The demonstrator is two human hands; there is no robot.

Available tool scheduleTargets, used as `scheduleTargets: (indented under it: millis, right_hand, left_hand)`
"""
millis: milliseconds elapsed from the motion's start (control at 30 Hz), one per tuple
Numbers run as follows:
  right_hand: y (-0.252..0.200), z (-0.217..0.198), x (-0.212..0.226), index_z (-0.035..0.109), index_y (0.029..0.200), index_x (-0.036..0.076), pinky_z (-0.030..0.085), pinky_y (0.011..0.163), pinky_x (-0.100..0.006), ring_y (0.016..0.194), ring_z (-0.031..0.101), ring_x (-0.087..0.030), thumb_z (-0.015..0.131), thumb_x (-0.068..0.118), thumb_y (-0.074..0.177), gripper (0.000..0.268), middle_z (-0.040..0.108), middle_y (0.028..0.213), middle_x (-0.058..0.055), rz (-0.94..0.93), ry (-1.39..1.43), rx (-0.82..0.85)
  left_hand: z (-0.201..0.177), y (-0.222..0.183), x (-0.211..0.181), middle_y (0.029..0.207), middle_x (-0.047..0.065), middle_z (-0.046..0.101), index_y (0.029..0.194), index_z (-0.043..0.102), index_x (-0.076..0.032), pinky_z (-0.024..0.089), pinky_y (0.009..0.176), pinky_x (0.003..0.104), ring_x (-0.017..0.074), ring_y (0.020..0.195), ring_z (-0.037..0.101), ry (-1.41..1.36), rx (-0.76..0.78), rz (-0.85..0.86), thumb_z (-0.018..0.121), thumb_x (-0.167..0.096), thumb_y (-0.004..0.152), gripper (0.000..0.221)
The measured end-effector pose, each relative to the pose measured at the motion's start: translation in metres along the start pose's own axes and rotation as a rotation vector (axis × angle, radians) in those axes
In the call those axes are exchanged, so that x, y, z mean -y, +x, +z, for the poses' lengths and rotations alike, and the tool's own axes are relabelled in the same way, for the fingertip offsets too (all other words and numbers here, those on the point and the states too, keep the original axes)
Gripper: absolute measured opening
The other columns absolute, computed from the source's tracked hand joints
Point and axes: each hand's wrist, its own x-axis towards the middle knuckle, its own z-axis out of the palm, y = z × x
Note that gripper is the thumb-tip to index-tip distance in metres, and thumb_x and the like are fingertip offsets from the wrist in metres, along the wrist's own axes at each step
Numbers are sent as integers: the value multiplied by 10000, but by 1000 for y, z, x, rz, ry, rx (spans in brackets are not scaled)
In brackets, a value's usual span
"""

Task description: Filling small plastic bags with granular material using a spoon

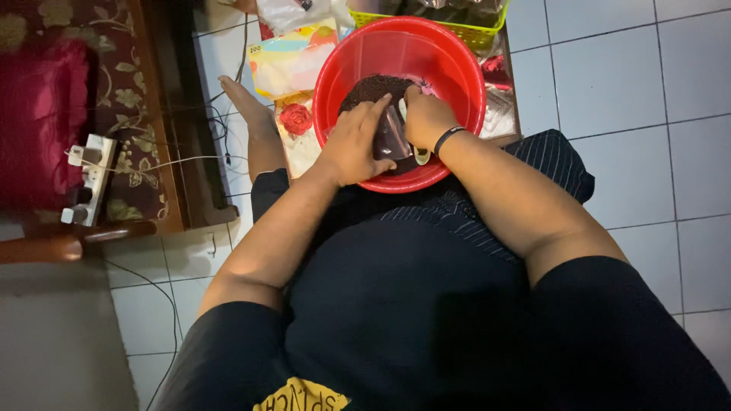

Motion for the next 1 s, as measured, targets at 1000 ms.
scheduleTargets:
  millis: [1000]
  right_hand:
    - [6, -22, -10, 705, 1170, 121, 534, 833, -504, 1004, 669, -436, 654, 140, 851, 323, 735, 1102, -165, 147, 384, -110]
  left_hand:
    - [0, -20, 11, 1568, 141, 543, 1620, 191, -67, 454, 1145, 429, 348, 1397, 584, -378, -228, -79, 728, -334, 998, 864]
